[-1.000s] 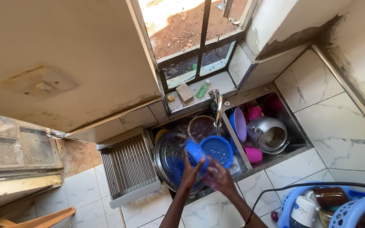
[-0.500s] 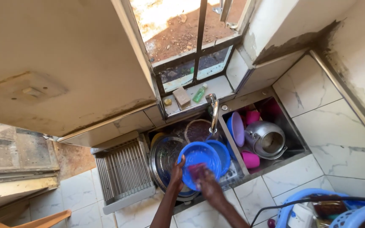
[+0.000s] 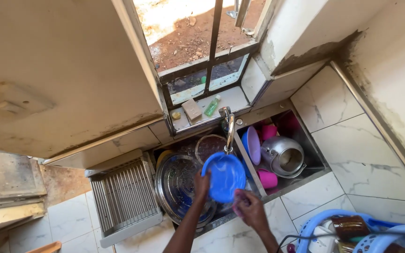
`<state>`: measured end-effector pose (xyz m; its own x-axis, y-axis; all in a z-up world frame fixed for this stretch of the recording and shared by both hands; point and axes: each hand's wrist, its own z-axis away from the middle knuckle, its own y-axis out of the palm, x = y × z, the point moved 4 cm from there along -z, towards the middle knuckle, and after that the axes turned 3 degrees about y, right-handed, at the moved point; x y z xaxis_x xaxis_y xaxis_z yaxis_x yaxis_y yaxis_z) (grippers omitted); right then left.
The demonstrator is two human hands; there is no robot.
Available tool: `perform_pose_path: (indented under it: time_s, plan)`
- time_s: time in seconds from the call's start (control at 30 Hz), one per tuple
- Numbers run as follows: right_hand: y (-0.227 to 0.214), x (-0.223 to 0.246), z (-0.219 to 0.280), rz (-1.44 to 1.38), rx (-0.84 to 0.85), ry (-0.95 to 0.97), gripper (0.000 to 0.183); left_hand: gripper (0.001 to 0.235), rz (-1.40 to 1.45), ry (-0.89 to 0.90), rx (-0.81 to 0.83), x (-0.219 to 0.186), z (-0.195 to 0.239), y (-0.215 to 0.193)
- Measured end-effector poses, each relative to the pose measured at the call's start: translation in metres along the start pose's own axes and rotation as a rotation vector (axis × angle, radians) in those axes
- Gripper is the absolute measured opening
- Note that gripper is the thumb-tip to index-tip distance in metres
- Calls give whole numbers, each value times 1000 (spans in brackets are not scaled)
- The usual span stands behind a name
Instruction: The person washes a green plastic bowl, a red grater, a purple bowl, and a blue bowl in a kitchen sink using a pink sponge and running water. The person scrubs each item thoroughly and rinses them under the tap.
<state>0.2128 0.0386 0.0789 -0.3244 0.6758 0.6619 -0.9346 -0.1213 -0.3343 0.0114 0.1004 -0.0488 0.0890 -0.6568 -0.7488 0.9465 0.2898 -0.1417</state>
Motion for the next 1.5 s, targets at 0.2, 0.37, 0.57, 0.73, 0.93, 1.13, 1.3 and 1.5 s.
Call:
perform_pose_path:
  time_s: [0.2,0.37,0.57,0.73,0.93,1.13,1.3,1.5]
  plan:
    - [-63,-23,-14,69,-234,-243,48,32,-425,537,163,-20,-117,90]
    - [-88,-36,-22,11,-265,-116,58,25,-691,943,263,-75,-58,48]
    - [-102,-52,-26,-149,-292,-106,60,60,-634,1403,158,-91,-5,-14]
    - [-115,-34,-13,-288,-323,-115,49,56,-530,1281,52,-92,-6,14]
    - [-128,-59,-29,-664,-323,-219,12,67,-217,935,189,-96,-31,119]
    - [-129,-82,-39,-739,-315,-103,21,84,56,385,328,-150,21,157]
    - [-116,-74,-38,-745,-272,-122,11,87,-42,625,439,-80,-18,149]
    - [-93,-72,-55,-966,-48,8,24,53,-385,524,40,28,-55,43]
